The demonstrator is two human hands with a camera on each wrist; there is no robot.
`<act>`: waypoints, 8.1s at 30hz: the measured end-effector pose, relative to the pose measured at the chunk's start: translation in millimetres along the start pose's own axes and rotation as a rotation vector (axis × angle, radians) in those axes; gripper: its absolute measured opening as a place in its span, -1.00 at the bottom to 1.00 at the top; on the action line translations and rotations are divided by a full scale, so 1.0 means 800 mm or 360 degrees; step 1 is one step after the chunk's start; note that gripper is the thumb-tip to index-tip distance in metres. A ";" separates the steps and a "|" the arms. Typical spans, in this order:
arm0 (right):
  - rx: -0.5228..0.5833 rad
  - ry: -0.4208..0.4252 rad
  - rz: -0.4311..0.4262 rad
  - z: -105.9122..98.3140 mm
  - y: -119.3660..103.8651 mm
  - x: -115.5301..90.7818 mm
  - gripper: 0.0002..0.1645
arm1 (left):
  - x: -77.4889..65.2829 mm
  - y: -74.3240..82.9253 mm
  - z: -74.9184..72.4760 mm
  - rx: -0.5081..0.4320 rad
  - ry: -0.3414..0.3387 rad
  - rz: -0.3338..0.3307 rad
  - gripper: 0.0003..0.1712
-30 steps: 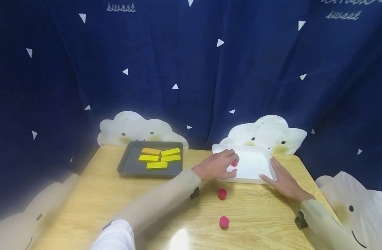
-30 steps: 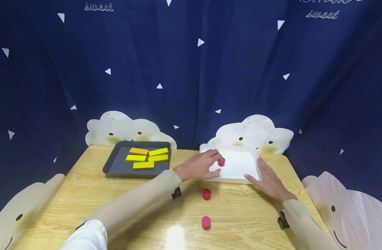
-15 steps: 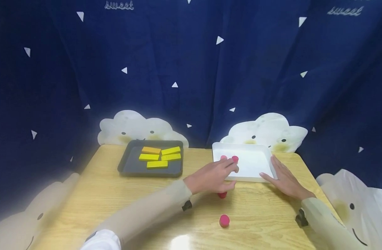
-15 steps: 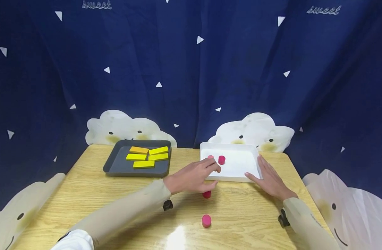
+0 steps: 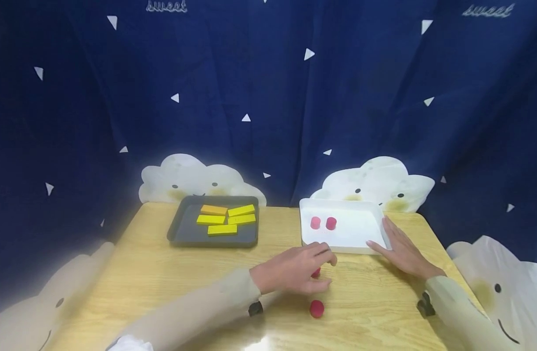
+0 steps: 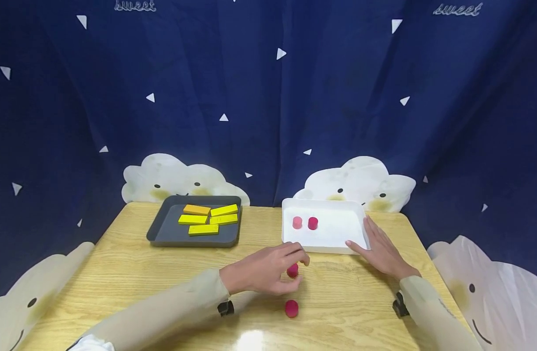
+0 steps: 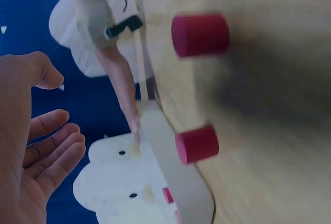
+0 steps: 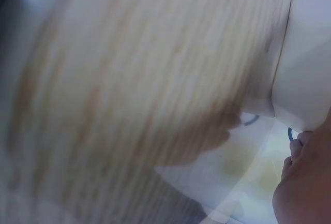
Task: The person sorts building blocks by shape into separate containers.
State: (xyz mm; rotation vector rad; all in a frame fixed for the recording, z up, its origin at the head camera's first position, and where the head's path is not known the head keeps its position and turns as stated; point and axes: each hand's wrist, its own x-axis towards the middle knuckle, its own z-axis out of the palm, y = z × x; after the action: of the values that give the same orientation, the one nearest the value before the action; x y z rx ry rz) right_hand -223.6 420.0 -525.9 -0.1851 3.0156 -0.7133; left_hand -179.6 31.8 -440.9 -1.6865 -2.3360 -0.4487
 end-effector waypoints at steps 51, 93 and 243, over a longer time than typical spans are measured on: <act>0.0014 0.0046 -0.0033 0.002 0.002 0.002 0.36 | -0.041 0.028 0.054 0.0023 -0.0442 0.0026 -0.62; -0.0011 0.0035 -0.0002 0.003 -0.001 0.002 0.38 | -0.065 0.029 0.043 0.0009 -0.0431 0.0017 -0.82; -0.0016 0.0068 -0.0026 0.004 0.004 0.001 0.35 | 0.147 -0.111 0.050 0.0693 -0.0093 0.0051 -0.69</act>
State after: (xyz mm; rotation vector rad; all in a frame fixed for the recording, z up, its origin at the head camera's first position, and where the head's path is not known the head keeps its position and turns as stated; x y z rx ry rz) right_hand -224.6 421.4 -529.8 -0.1980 3.0619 -0.7127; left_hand -301.1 124.2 -446.1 -1.5364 -2.2313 0.1144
